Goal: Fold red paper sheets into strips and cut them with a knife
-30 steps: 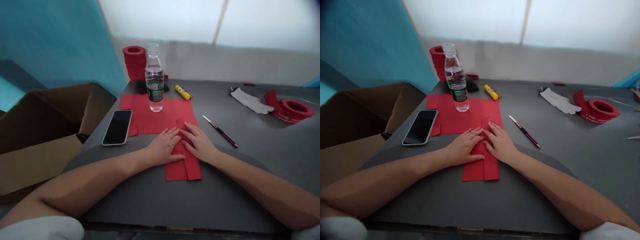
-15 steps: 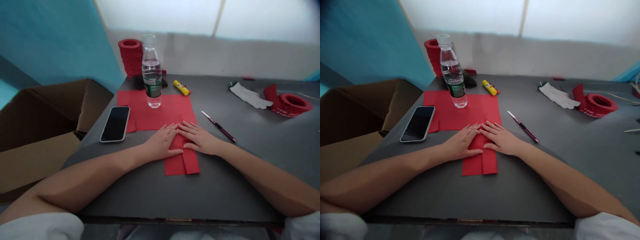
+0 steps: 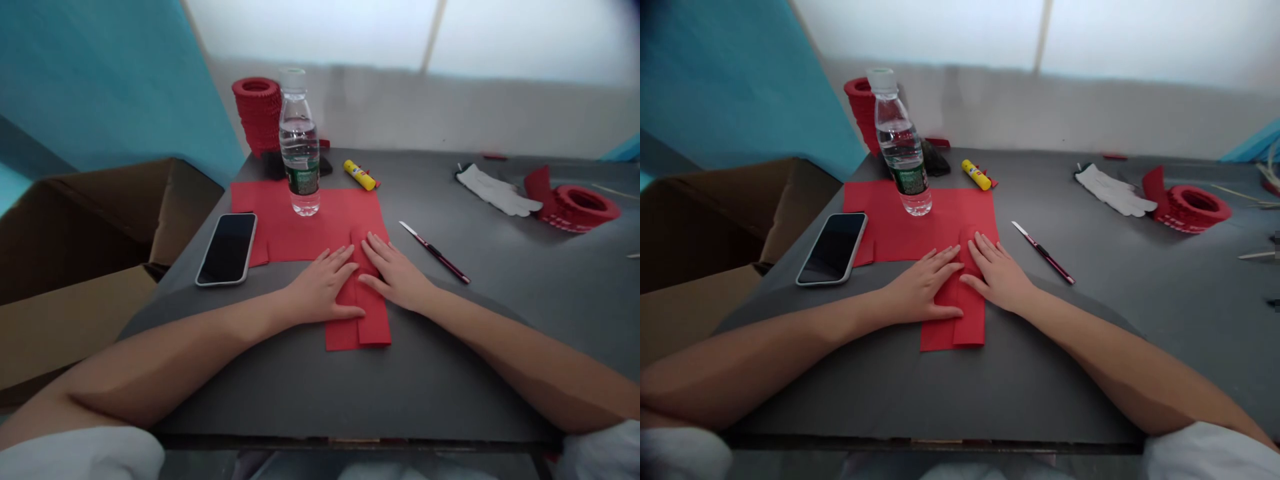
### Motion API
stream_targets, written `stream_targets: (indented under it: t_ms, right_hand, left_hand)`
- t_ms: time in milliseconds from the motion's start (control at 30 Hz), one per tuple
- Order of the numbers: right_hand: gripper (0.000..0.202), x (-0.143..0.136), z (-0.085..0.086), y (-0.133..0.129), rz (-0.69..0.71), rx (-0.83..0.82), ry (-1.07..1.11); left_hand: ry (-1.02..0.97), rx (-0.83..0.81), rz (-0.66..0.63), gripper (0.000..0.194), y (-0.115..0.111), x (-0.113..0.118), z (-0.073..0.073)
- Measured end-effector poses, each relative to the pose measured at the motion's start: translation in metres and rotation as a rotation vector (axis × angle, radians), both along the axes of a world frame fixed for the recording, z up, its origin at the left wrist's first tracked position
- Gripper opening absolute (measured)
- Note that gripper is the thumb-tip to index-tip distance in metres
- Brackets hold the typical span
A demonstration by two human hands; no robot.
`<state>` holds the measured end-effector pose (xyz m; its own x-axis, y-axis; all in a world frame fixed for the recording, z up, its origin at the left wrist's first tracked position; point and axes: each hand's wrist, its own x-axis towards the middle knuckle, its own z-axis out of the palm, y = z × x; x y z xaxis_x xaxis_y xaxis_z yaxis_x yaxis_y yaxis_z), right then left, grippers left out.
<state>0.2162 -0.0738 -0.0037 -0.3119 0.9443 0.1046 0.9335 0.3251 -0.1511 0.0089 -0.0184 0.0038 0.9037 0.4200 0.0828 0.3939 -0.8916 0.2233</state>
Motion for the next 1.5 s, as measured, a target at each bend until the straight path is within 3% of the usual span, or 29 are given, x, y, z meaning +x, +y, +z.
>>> stream_targets:
  t_ms: [167,400,1500]
  right_hand:
    - [0.068,0.0008,0.0001,0.0012,0.059,-0.021,-0.013]
    - [0.067,-0.0037,0.0028,-0.0002,0.025,-0.018,-0.056]
    - [0.066,-0.0051,-0.0011,0.0013,0.032,0.012,-0.018]
  left_hand:
    - [0.009,-0.005,0.001,0.095,0.0013,0.0002,-0.0012]
    - [0.04,-0.004,0.002,0.103,0.0022,0.0018,-0.0024]
    - [0.047,-0.032,0.018,0.092,-0.0003,0.0041,0.0011]
